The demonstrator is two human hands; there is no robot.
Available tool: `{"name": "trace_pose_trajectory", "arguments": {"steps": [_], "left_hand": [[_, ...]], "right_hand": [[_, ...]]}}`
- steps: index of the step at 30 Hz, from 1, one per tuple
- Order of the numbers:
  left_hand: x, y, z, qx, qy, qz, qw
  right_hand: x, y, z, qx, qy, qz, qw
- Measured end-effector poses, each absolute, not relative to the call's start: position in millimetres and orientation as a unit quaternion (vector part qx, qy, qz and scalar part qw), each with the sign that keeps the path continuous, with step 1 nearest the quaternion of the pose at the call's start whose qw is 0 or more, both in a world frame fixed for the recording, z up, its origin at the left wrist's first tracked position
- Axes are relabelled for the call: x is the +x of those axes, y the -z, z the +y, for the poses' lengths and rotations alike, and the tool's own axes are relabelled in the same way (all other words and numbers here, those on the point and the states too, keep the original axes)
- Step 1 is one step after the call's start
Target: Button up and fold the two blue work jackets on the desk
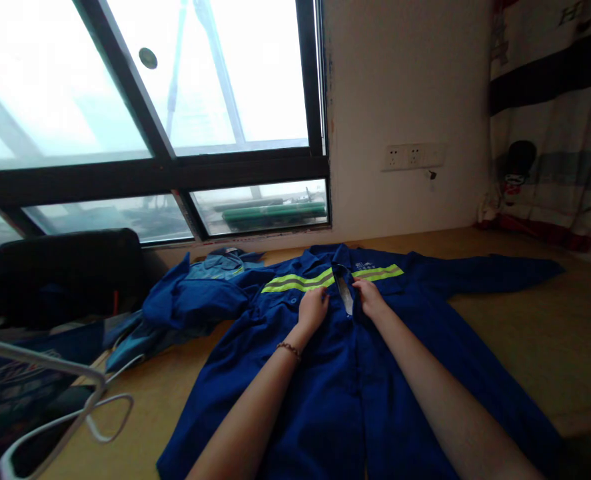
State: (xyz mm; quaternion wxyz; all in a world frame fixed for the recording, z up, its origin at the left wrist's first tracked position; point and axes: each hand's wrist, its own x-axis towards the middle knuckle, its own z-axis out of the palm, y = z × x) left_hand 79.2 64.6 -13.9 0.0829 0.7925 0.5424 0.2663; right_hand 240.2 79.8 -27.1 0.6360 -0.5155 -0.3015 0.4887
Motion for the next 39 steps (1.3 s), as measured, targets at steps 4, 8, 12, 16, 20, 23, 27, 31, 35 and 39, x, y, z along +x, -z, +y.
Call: {"name": "trace_pose_trajectory", "arguments": {"steps": [4,8,12,16,20,23,27,31,35,39], "left_hand": [[94,11,89,0.755,-0.256,0.581,0.164],[99,19,100,0.731,-0.308,0.582,0.179],[95,28,99,0.666,-0.418,0.493,0.372],[93,29,97,0.537,-0.465,0.383,0.591],[92,27,94,0.506,-0.478,0.366,0.618],[92,26,93,0.509,-0.485,0.364,0.61],[91,26,92,0.522,-0.491,0.362,0.596],[93,28,93,0.565,-0.499,0.371,0.542],[94,32,93,0.653,-0.488,0.411,0.408],[95,34,94,0.686,-0.478,0.434,0.337]], "right_hand": [[234,22,74,-0.478,-0.527,-0.306,0.633],[235,17,71,-0.418,-0.6,-0.348,0.587],[235,14,70,-0.357,-0.622,-0.356,0.6],[229,17,68,-0.37,-0.627,-0.336,0.597],[225,24,67,-0.378,-0.614,-0.333,0.608],[225,28,69,-0.386,-0.593,-0.337,0.621],[225,29,69,-0.4,-0.561,-0.366,0.625],[222,28,67,-0.431,-0.557,-0.39,0.593],[217,31,65,-0.495,-0.468,-0.467,0.564],[212,34,62,-0.561,-0.313,-0.553,0.531]]}}
